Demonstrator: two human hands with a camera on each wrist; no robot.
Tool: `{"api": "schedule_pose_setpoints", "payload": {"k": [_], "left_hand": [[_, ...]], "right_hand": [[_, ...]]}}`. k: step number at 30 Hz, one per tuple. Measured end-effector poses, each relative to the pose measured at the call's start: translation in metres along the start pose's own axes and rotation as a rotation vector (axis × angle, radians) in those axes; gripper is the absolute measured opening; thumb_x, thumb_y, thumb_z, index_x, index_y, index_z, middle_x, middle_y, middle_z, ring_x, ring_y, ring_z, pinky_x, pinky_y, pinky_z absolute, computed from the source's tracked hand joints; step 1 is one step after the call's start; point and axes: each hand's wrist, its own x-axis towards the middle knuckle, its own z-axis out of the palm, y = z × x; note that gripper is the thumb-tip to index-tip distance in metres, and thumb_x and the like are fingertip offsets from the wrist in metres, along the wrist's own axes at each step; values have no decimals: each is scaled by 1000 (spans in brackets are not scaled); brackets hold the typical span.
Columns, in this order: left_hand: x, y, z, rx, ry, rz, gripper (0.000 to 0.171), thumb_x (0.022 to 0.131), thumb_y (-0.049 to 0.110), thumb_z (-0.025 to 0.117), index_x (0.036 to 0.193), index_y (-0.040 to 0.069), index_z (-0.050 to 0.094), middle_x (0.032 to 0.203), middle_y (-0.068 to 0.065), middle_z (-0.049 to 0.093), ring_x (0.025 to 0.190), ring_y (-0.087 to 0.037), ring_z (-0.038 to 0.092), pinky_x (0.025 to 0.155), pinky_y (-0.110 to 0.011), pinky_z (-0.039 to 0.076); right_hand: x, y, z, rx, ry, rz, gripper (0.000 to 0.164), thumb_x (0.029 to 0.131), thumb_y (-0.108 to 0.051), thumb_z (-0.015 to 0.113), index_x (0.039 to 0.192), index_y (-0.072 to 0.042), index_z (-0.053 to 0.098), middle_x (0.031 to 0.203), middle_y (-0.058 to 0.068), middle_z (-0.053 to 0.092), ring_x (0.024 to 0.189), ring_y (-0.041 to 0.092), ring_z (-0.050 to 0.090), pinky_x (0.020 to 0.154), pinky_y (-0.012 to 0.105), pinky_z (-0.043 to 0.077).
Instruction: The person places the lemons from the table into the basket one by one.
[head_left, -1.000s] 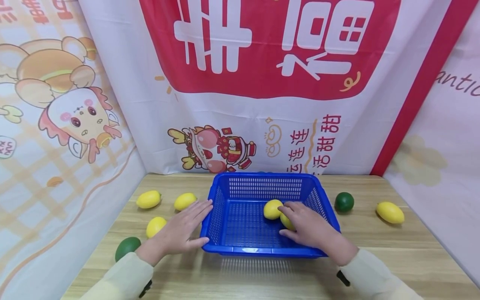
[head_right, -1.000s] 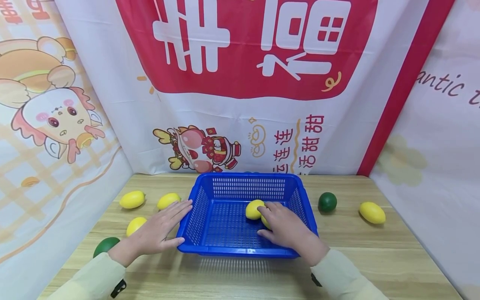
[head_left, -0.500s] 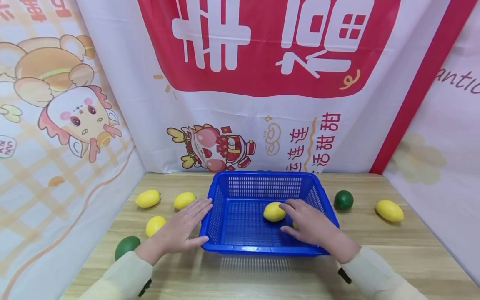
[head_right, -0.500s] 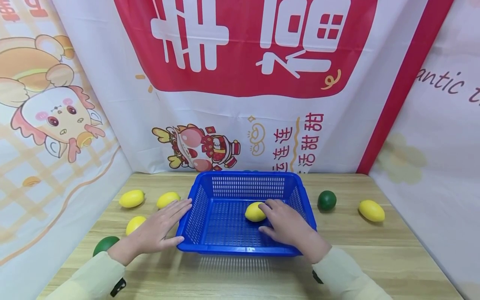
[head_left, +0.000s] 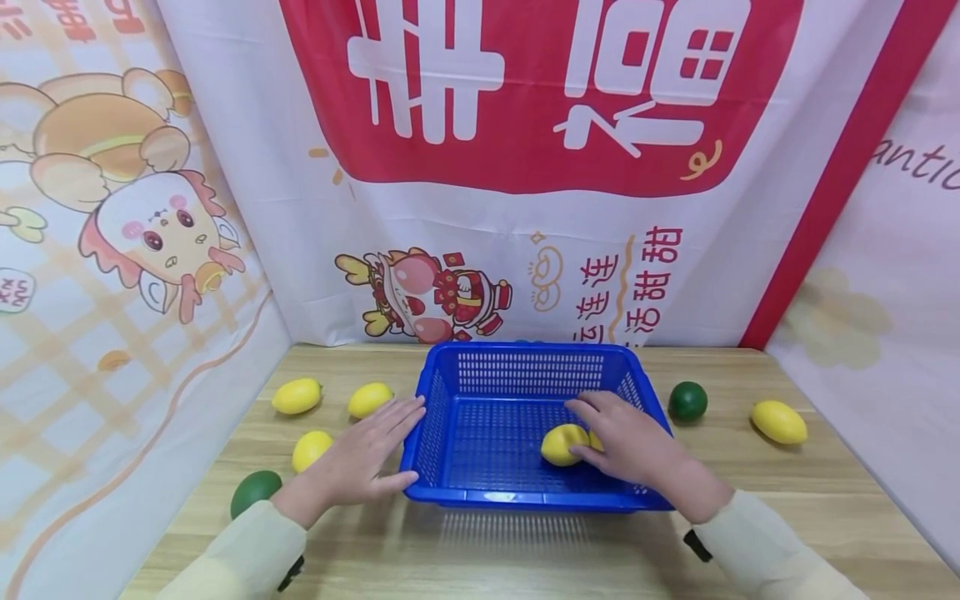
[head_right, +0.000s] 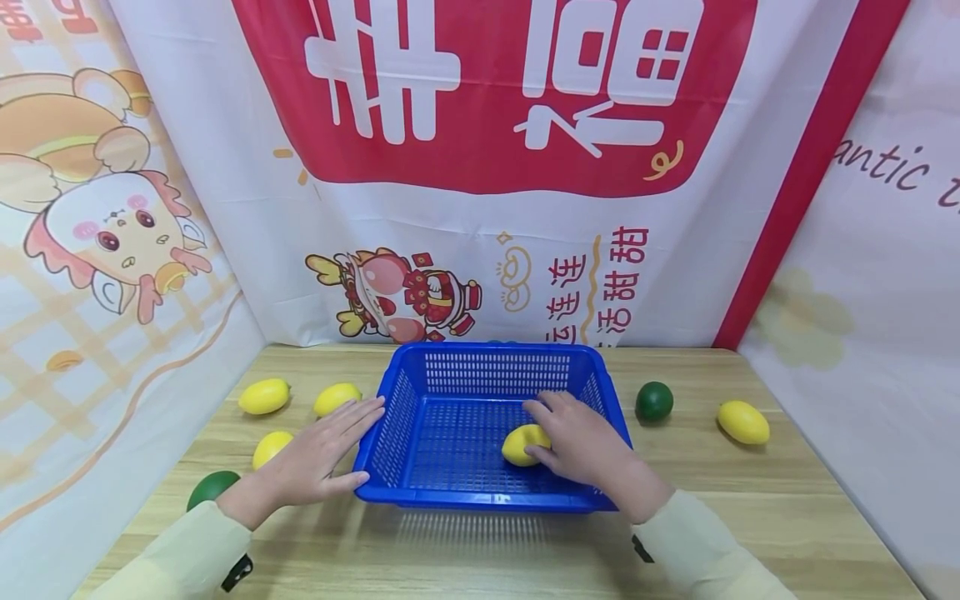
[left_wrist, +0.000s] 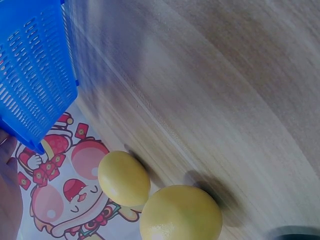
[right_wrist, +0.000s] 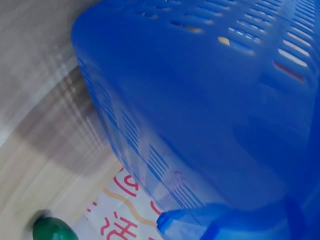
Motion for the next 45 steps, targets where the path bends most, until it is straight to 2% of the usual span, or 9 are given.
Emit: {"api": "schedule_pose_setpoints", "payload": {"k": [6, 14, 21, 29, 37, 45], "left_hand": [[0, 0, 0, 11, -4, 4, 82, 92, 53, 56, 151, 3, 31, 158, -10, 25, 145, -26, 20, 115, -48, 24], [-1, 0, 0, 26, 23, 33, 82, 91, 51, 58, 150, 1, 32, 157, -13, 27, 144, -30, 23, 113, -50, 26], [-1, 1, 0, 18, 8, 8, 82, 91, 53, 57, 152, 4, 30, 158, -10, 25, 145, -27, 21, 114, -48, 25], [0, 1, -1, 14, 3, 4, 82, 91, 53, 56, 152, 4, 30, 159, -9, 24, 145, -25, 19, 115, -47, 23], [0, 1, -1, 33, 36, 29, 82, 90, 51, 59, 150, 2, 33, 157, -12, 29, 144, -28, 24, 113, -50, 27], [0, 2, -2, 22, 15, 18, 82, 91, 52, 58, 151, 3, 32, 158, -11, 26, 145, -26, 21, 115, -47, 23]], "right_hand": [[-3, 5, -8, 1, 13, 36, 58, 85, -39, 74, 129, -5, 59, 127, 17, 58, 118, 34, 55, 97, 51, 47], [-10, 14, -27, 18, 1, 102, 60, 87, -39, 72, 132, -4, 57, 131, 20, 55, 120, 38, 53, 93, 55, 49], [-18, 26, -41, 2, 28, 143, 62, 86, -35, 74, 133, -1, 55, 132, 25, 53, 120, 43, 52, 94, 58, 47], [-27, 44, -57, 4, 63, 180, 62, 85, -32, 75, 133, 2, 53, 128, 26, 55, 114, 43, 55, 88, 59, 50], [-37, 65, -64, -5, 77, 241, 63, 85, -28, 76, 134, 2, 51, 129, 26, 53, 118, 44, 50, 88, 61, 48], [-44, 84, -64, 10, 58, 317, 63, 84, -25, 77, 134, 3, 51, 131, 27, 52, 120, 46, 47, 92, 64, 44]]}}
